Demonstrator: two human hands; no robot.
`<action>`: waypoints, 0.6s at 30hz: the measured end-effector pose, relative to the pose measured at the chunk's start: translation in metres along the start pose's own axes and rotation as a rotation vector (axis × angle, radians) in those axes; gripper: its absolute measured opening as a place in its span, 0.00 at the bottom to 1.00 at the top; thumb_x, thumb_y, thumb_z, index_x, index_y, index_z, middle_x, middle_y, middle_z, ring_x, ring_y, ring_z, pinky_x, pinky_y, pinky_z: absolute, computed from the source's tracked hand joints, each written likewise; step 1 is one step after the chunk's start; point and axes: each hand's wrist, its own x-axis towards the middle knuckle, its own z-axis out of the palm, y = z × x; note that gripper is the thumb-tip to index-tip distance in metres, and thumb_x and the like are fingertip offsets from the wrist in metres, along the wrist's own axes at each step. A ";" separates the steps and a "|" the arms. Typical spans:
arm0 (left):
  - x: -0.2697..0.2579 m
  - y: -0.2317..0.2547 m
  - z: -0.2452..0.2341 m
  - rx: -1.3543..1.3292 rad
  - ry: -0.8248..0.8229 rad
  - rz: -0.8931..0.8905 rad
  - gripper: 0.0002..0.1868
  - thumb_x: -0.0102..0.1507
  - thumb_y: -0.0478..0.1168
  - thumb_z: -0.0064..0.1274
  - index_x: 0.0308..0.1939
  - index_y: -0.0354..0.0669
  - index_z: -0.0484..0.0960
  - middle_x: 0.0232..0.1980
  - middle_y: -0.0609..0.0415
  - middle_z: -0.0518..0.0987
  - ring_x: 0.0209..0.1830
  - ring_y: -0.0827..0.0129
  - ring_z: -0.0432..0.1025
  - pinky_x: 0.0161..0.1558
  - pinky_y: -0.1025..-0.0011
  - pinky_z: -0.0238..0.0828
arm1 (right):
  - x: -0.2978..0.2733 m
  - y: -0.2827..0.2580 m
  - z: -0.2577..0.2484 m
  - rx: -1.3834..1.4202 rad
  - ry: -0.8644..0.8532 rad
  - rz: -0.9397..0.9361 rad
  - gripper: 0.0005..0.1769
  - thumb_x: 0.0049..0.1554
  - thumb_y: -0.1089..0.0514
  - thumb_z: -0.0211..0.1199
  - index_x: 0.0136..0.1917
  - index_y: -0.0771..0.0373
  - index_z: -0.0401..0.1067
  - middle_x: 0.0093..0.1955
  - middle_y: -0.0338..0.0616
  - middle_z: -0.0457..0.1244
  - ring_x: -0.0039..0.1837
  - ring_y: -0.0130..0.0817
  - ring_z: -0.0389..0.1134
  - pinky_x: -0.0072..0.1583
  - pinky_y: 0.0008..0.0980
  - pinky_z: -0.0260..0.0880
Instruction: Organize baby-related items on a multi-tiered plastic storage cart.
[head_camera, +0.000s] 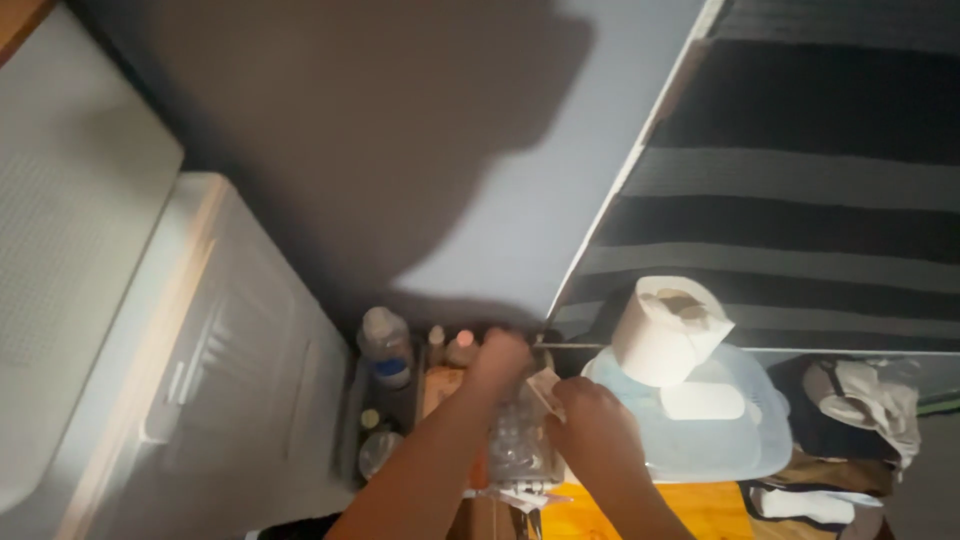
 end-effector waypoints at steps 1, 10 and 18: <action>-0.002 -0.001 0.004 0.050 -0.053 0.050 0.10 0.58 0.43 0.57 0.39 0.46 0.90 0.39 0.47 0.83 0.42 0.55 0.79 0.39 0.58 0.74 | -0.003 -0.001 0.000 -0.013 0.006 -0.017 0.12 0.46 0.56 0.68 0.45 0.59 0.76 0.49 0.46 0.68 0.55 0.49 0.70 0.55 0.48 0.70; -0.023 -0.003 -0.019 0.084 -0.030 0.183 0.09 0.53 0.39 0.60 0.37 0.47 0.88 0.39 0.52 0.85 0.37 0.60 0.81 0.33 0.60 0.77 | -0.016 0.003 -0.008 -0.119 0.007 -0.107 0.11 0.47 0.58 0.64 0.45 0.57 0.77 0.46 0.43 0.67 0.56 0.47 0.67 0.58 0.47 0.67; -0.021 0.004 -0.044 0.141 -0.181 0.174 0.07 0.60 0.36 0.56 0.37 0.47 0.89 0.39 0.55 0.86 0.42 0.59 0.81 0.35 0.58 0.77 | -0.036 0.007 0.045 -0.338 0.248 -0.523 0.22 0.36 0.59 0.64 0.48 0.56 0.76 0.54 0.41 0.67 0.62 0.52 0.65 0.58 0.61 0.58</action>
